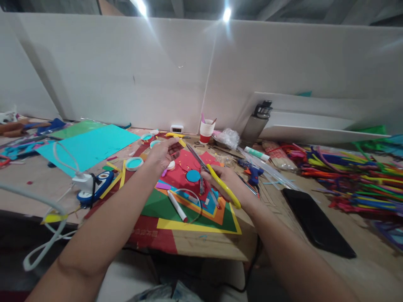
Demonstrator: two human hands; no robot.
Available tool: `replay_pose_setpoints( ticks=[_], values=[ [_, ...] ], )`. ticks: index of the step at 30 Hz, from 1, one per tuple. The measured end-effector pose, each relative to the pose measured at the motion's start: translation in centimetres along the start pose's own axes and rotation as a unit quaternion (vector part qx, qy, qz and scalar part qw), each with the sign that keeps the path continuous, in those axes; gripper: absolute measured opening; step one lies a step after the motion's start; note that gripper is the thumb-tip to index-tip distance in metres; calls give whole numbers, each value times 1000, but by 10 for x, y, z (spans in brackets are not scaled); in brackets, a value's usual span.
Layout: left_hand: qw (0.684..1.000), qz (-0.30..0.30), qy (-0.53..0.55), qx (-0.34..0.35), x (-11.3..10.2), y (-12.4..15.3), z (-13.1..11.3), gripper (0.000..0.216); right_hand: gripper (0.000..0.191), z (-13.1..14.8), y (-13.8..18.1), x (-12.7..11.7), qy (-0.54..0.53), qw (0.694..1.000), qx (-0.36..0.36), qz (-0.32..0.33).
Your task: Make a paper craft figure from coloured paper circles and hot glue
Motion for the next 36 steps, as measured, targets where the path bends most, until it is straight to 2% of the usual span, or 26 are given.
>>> replay_pose_setpoints(
  ticks=[7,36],
  values=[
    [1000,5,8,-15,2,0,1,8,39,1,0,1,7,1000,5,9],
    [999,22,24,14,2,-1,3,11,40,6,2,-2,32,999,22,8]
  ],
)
Point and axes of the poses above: each hand's wrist, its own y-axis away from the middle knuckle, its own x-axis out of the palm, z = x × y, the point moved 3 cm from there along -y, towards the middle knuckle, and after that the axes turned 7 degrees about z, right-handed, at the moved point
